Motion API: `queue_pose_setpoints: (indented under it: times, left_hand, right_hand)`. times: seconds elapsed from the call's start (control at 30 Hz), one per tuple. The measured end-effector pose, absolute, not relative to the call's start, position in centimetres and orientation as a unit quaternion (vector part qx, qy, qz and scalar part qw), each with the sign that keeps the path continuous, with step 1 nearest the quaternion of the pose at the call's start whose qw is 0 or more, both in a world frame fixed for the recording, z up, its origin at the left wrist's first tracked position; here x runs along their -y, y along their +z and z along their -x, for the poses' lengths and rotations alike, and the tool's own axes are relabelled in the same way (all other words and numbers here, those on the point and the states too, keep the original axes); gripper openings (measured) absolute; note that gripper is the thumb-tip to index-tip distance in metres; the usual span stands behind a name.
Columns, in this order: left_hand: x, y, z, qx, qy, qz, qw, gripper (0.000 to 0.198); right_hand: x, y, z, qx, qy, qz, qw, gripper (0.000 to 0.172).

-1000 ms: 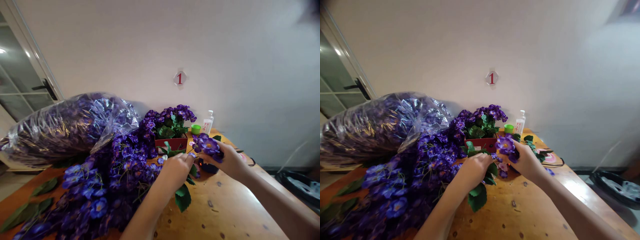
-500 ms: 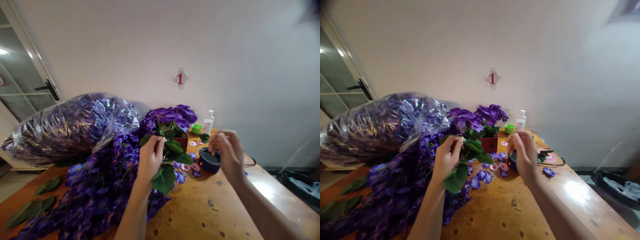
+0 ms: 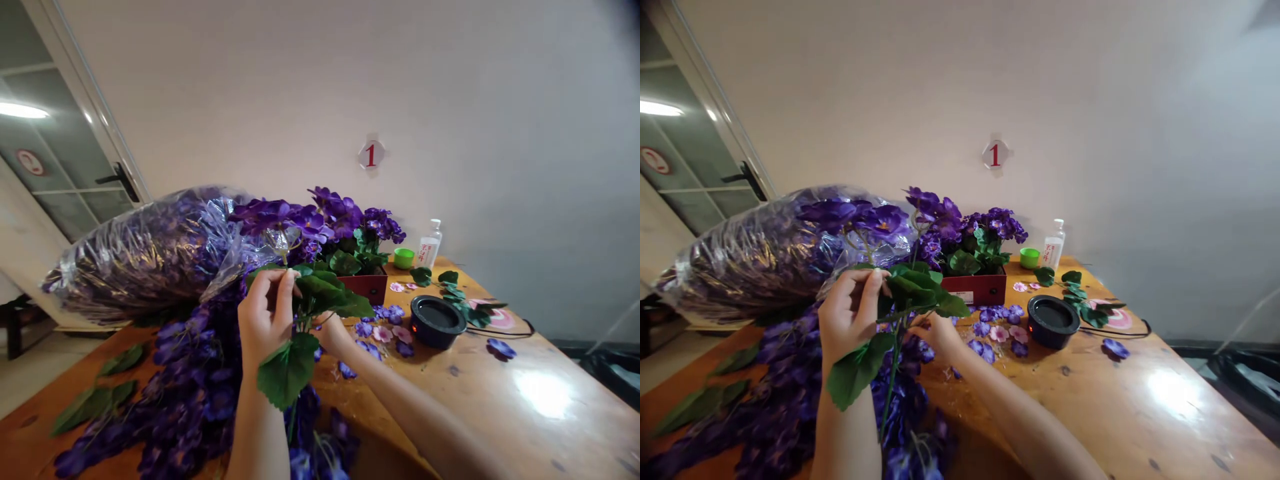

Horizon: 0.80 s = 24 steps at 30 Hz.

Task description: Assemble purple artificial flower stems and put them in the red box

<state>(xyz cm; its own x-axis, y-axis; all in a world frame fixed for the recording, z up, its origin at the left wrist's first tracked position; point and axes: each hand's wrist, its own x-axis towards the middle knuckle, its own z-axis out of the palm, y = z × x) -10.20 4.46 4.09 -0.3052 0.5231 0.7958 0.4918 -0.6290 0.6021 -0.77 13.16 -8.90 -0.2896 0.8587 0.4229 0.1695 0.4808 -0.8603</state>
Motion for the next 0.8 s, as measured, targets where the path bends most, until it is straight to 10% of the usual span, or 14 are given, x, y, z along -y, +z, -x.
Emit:
queue_pose_setpoints:
  times: [0.43, 0.8]
  left_hand:
    - [-5.6, 4.1, 8.5, -0.392, 0.768, -0.506, -0.019, 0.018]
    - [-5.3, 4.2, 8.6, -0.386, 0.778, -0.495, -0.011, 0.014]
  right_hand:
    - [-12.1, -9.0, -12.9, 0.609, 0.313, 0.48, 0.549, 0.035]
    - [-2.5, -11.5, -12.3, 0.849, 0.148, 0.376, 0.341, 0.052]
